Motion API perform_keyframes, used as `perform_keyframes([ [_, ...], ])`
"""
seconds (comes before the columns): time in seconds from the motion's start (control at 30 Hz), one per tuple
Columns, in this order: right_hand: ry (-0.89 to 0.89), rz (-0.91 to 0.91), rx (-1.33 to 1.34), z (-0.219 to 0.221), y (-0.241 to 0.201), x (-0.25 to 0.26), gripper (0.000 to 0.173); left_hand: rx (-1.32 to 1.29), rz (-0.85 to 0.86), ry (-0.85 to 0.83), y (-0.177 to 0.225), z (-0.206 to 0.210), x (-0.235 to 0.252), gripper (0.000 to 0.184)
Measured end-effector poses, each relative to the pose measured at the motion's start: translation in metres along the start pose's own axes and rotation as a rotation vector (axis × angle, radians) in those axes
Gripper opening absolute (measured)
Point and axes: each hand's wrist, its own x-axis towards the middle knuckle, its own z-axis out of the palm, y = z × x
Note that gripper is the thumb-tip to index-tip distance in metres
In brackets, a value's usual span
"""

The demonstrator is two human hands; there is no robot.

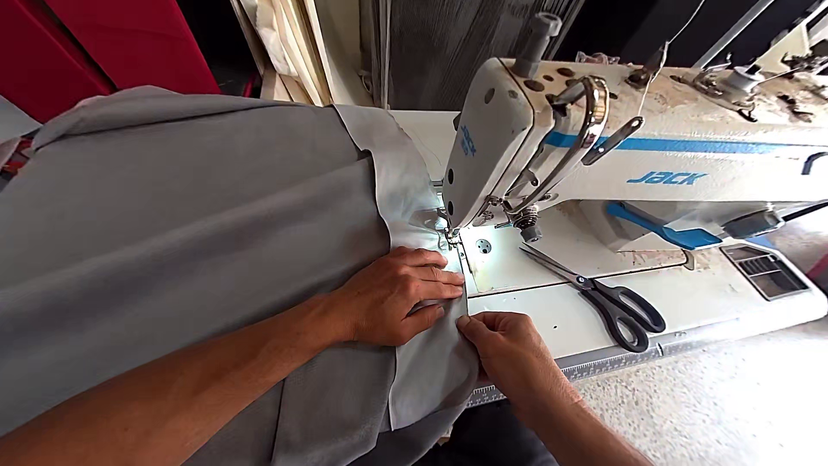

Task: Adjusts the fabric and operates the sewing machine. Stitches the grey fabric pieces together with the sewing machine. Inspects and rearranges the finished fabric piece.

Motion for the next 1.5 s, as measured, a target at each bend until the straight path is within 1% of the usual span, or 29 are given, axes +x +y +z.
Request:
perform_keyframes([
  [0.2, -0.021, 0.037, -0.022, -0.002, -0.005, -0.001, 0.028, 0.002, 0.008, -0.028, 0.0, -0.001, 0.001, 0.04],
  [0.27, -0.013, 0.024, -0.01, -0.002, -0.003, 0.0, 0.027, -0.043, -0.002, 0.012, -0.002, -0.001, 0.001, 0.038],
  [0.37, -0.004, 0.018, 0.035, -0.001, 0.0, -0.001, 0.027, -0.143, -0.052, 0.126, -0.003, -0.003, 0.001, 0.028],
  [0.43, 0.014, 0.021, 0.035, 0.0, -0.003, 0.0, 0.028, -0.161, -0.056, 0.145, -0.002, -0.004, 0.001, 0.025],
  [0.5, 0.057, 0.003, -0.028, 0.001, -0.007, 0.005, 0.032, -0.17, -0.045, 0.147, -0.002, -0.004, 0.001, 0.024],
  [0.63, 0.159, -0.105, -0.208, 0.002, -0.02, 0.028, 0.042, -0.204, -0.046, 0.182, -0.002, -0.004, 0.001, 0.024],
  [0.7, 0.218, -0.156, -0.315, 0.005, -0.027, 0.037, 0.044, -0.218, -0.069, 0.218, -0.002, -0.004, 0.0, 0.025],
  [0.8, 0.28, -0.212, -0.462, 0.01, -0.032, 0.035, 0.043, -0.196, -0.086, 0.219, -0.002, -0.003, -0.002, 0.025],
  [0.9, 0.303, -0.225, -0.507, 0.011, -0.033, 0.033, 0.041, -0.174, -0.079, 0.219, -0.001, -0.002, -0.001, 0.025],
  [1.0, 0.305, -0.233, -0.508, 0.012, -0.034, 0.033, 0.038, -0.164, -0.083, 0.228, -0.002, -0.002, 0.0, 0.026],
  [1.17, 0.286, -0.218, -0.464, 0.01, -0.032, 0.036, 0.039, -0.166, -0.101, 0.202, -0.002, -0.002, 0.002, 0.028],
  [1.27, 0.263, -0.186, -0.386, 0.009, -0.03, 0.037, 0.04, -0.177, -0.118, 0.18, -0.002, -0.004, 0.004, 0.032],
  [1.5, 0.223, -0.122, -0.286, 0.009, -0.03, 0.035, 0.037, -0.099, -0.102, 0.08, -0.006, -0.003, 0.01, 0.044],
])
